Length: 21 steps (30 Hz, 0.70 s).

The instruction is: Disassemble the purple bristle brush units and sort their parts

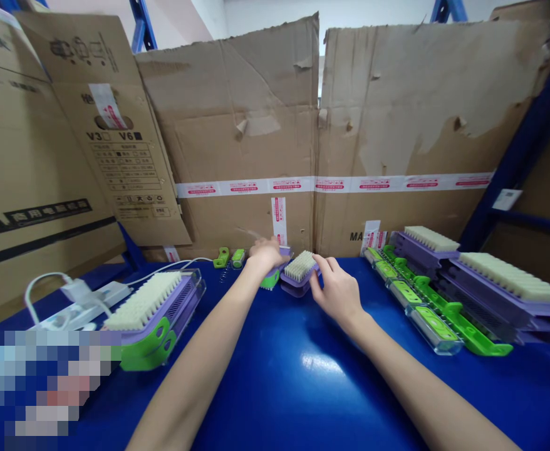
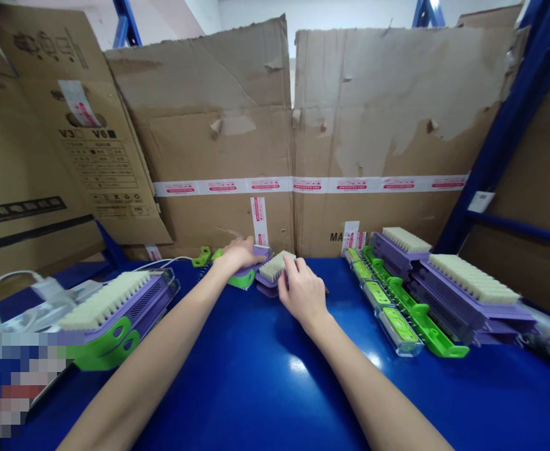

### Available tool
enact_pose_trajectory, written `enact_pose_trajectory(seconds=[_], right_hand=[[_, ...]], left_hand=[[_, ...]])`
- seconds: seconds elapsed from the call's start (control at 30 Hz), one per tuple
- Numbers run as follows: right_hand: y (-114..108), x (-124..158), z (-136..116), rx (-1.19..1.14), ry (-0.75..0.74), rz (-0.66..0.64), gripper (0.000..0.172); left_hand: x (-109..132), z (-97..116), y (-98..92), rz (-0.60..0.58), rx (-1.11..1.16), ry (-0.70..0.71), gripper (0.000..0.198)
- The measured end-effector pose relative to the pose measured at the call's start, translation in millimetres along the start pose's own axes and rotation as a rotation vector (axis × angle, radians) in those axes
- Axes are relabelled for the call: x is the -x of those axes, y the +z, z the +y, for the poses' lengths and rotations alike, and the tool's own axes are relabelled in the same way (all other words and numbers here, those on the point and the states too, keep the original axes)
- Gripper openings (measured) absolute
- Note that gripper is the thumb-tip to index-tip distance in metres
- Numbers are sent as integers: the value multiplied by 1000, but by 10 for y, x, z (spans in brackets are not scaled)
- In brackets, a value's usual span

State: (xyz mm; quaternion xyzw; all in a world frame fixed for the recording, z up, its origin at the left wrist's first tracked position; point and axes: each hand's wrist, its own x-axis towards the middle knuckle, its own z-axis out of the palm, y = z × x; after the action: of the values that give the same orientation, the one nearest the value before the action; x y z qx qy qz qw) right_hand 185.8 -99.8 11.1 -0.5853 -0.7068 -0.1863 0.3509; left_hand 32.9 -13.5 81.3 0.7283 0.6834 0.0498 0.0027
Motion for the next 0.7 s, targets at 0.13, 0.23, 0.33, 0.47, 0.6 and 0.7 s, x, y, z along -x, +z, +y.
enact_pose_trajectory(seconds=[0.13,0.23,0.33,0.47,0.6,0.7], right_hand=[[19,-2,23,5,7,0,38],[25,-5,37,9,13,6,38],[27,-11,51,9,21,18,38],[45,-26,86,-4,68,44,36],[78,-50,155,-31,124,91,36],[118,-67,230,-104,152,121,37]], left_hand=[[124,263,69,-6,6,282,54],[195,450,173,-75,22,381,46],[211,523,247,-58,6,365,47],[128,417,187,-68,136,392,60],[54,236,64,-207,411,326,72],[92,151,93,-342,587,334,57]])
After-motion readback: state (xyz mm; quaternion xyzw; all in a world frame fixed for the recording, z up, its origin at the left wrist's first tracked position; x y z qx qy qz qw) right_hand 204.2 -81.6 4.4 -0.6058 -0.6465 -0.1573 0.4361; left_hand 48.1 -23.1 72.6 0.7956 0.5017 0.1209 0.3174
